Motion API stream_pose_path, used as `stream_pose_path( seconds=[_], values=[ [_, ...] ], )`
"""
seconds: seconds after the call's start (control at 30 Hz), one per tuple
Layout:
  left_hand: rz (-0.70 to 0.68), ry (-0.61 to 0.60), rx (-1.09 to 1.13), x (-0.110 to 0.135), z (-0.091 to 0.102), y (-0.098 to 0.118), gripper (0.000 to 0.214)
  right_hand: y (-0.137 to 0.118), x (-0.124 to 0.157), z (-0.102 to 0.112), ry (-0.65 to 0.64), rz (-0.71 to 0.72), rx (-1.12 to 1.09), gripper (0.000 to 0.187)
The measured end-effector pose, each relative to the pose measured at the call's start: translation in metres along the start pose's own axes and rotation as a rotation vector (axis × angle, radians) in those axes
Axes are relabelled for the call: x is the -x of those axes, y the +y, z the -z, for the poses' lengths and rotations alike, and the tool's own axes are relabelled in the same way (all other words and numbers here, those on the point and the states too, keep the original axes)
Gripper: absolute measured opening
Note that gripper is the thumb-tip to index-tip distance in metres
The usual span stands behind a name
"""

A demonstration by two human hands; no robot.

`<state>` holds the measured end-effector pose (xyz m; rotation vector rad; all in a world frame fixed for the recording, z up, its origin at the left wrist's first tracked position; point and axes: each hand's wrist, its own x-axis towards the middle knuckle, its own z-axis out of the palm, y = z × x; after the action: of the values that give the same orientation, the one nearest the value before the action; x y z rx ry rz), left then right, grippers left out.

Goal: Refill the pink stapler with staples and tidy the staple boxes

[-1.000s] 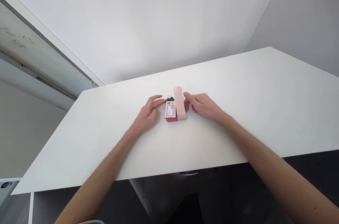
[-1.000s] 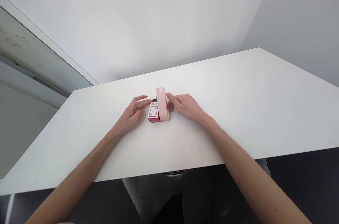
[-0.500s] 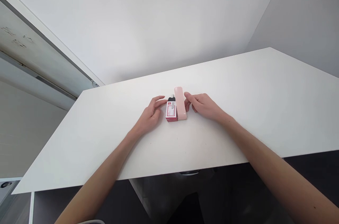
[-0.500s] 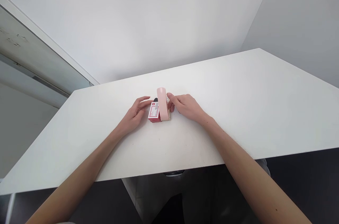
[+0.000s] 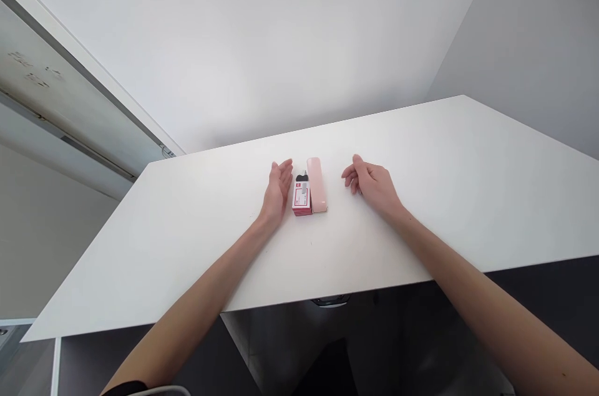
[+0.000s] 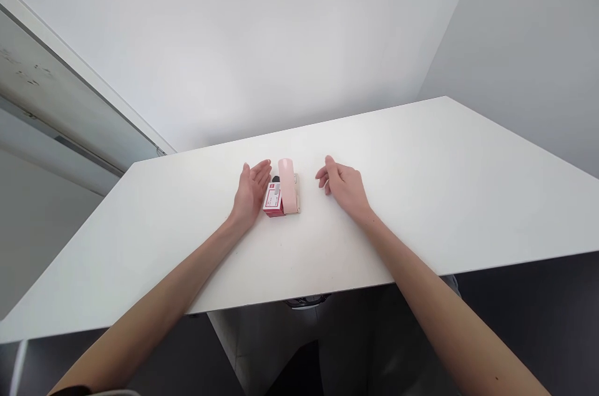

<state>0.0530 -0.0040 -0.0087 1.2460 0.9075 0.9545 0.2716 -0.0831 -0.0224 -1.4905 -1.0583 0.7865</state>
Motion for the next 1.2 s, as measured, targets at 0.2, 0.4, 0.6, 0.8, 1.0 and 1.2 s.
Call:
stream_pose_path(
  seconds=[0.2,0.4,0.6,0.8,1.0,1.2],
  values=[
    [0.042,0.030,0.034,-0.001,-0.014,0.000,0.066,0.011,0.022,0.055,0.021,-0.027,0.026,0.066],
    [0.011,0.015,-0.054,-0.004,-0.019,-0.003,0.070,0.014,0.048,0.113,0.012,-0.063,0.107,0.065],
    [0.005,0.029,-0.108,-0.005,-0.025,-0.002,0.072,0.019,0.072,0.149,0.034,-0.122,0.112,0.058],
    [-0.011,0.015,-0.130,-0.007,-0.036,-0.005,0.074,0.021,0.086,0.157,0.062,-0.153,0.107,0.056],
    [0.010,0.022,-0.076,-0.005,-0.047,-0.007,0.070,0.018,0.092,0.160,0.063,-0.163,0.090,0.055],
    [0.006,0.017,-0.107,-0.003,-0.061,-0.009,0.071,0.018,0.100,0.165,0.079,-0.169,0.052,0.053]
  ],
)
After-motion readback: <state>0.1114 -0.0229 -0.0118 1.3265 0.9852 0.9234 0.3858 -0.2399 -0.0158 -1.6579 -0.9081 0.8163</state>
